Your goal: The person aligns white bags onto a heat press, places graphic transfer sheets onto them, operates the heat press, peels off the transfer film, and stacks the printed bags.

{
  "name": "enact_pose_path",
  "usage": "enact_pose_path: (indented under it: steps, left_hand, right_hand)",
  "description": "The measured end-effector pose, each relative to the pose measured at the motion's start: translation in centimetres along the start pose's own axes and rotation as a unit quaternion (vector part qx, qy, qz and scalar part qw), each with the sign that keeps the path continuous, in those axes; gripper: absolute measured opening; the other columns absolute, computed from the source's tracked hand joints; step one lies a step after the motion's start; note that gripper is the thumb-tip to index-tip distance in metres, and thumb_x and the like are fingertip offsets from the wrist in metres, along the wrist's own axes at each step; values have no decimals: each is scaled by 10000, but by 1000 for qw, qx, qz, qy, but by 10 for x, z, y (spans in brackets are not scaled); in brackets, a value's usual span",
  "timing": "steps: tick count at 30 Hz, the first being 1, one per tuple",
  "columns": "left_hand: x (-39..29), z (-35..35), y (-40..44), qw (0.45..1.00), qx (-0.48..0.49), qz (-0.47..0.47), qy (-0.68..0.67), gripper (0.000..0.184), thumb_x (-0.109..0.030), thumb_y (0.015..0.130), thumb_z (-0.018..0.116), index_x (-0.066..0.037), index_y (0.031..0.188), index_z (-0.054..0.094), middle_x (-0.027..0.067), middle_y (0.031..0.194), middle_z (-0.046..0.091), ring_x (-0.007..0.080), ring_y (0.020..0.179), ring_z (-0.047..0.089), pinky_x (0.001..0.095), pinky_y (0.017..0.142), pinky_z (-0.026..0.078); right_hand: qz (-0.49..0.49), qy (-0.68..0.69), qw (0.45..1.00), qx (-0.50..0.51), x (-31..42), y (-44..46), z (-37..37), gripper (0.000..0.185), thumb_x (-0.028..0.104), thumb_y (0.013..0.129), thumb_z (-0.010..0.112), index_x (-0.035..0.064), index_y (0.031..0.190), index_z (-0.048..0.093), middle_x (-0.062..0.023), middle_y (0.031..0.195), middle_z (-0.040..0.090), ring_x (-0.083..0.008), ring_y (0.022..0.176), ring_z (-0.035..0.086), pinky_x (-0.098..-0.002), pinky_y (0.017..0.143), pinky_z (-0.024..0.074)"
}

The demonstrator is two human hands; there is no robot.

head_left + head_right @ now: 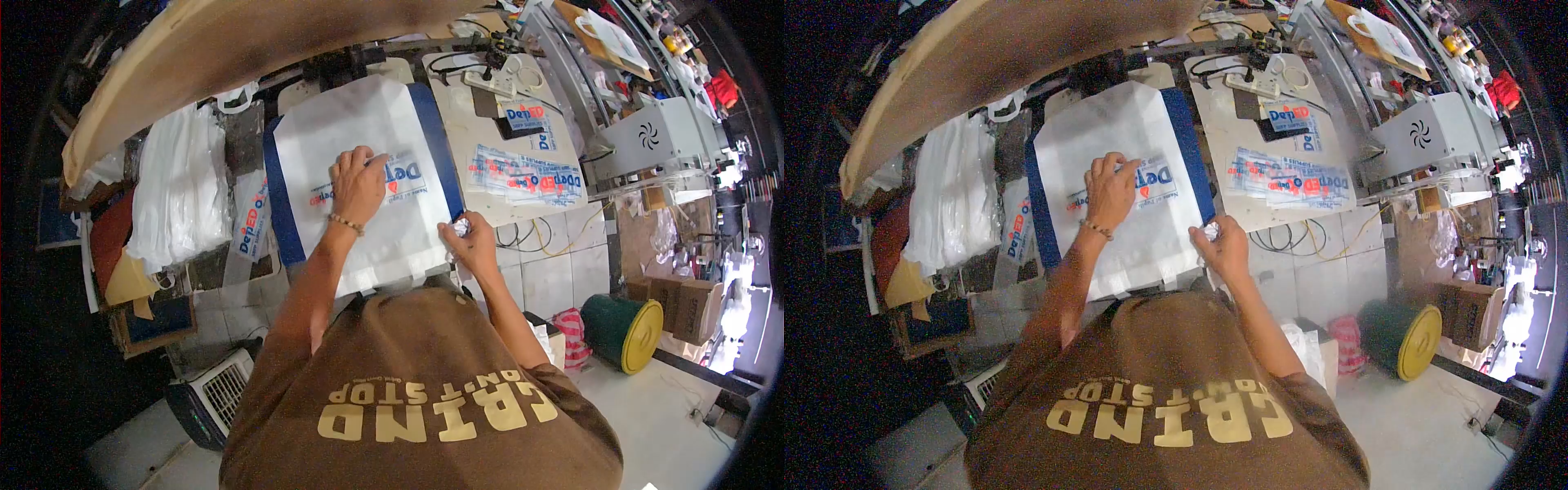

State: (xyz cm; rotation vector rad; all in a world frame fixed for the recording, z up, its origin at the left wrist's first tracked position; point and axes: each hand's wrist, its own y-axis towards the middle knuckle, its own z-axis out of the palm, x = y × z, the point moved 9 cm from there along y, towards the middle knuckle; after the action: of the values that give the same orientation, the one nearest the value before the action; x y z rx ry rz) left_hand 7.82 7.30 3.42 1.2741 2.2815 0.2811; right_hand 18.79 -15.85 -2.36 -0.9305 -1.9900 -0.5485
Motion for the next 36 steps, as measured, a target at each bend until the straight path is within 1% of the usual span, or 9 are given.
enact_pose_path:
  steps: [3,6,12,15,18,22,26,31,36]
  left_hand:
    - [6,0,7,997,69,40,-3,293,-134,853,643,-145,1132,730,80,1201,583,290,1134,517,449,974,390]
    - [14,11,4,993,84,78,15,358,-177,892,646,-181,1247,690,77,1313,549,307,1202,488,449,1007,400]
    - [-5,-26,1,973,132,142,-126,331,-169,794,748,-77,1108,707,121,1171,629,332,1105,558,464,965,442]
    - [-27,-22,-13,955,121,190,-192,331,-137,738,796,-42,1038,693,123,1104,650,332,1058,591,442,963,462]
    - [-26,-7,-19,956,139,190,-174,302,-135,757,797,-25,1015,684,119,1132,665,317,1091,606,422,969,480]
    - [-25,-9,-17,954,128,219,-162,262,-112,760,783,-18,985,687,119,1088,670,309,1055,619,405,931,506]
    - [-25,-10,-18,950,135,241,-146,252,-134,774,774,-22,982,687,121,1077,665,308,1050,618,406,919,506]
    - [-57,-8,-11,962,76,230,-129,238,-184,767,770,-36,935,688,106,1082,658,297,1041,608,397,876,509]
    - [-70,7,-6,967,57,222,-107,208,-207,776,748,-38,869,669,83,1032,646,282,987,602,406,833,510]
  right_hand:
    - [4,-29,1000,4,2,0,0,414,367,766,817,0,813,632,-189,759,616,-365,687,613,-429,634,476]
    - [-6,-23,1000,-8,8,-1,-6,398,358,778,809,3,827,637,-195,767,615,-372,700,617,-431,639,474]
    - [-31,-136,990,36,36,-3,-8,293,294,805,775,44,908,662,-162,839,623,-349,763,644,-442,661,497]
    - [-115,-127,985,-3,62,-13,-2,266,247,816,749,83,1010,672,-140,902,628,-346,801,650,-452,691,522]
    - [-166,-167,968,85,93,-25,20,395,246,827,737,126,1190,638,-141,953,622,-351,838,659,-452,697,545]
    - [-138,-193,961,140,91,-30,46,552,279,826,745,163,1338,573,-147,1019,602,-352,823,671,-459,660,557]
    - [-125,-197,963,133,88,-29,49,551,278,824,745,154,1334,576,-157,1011,597,-363,814,673,-460,666,557]
    - [-149,-149,976,54,73,-27,46,657,294,832,736,27,1379,487,-182,1067,598,-392,843,662,-482,680,548]
    - [-106,-173,978,55,66,-24,36,694,311,835,729,1,1393,458,-198,1084,593,-387,863,659,-473,700,544]
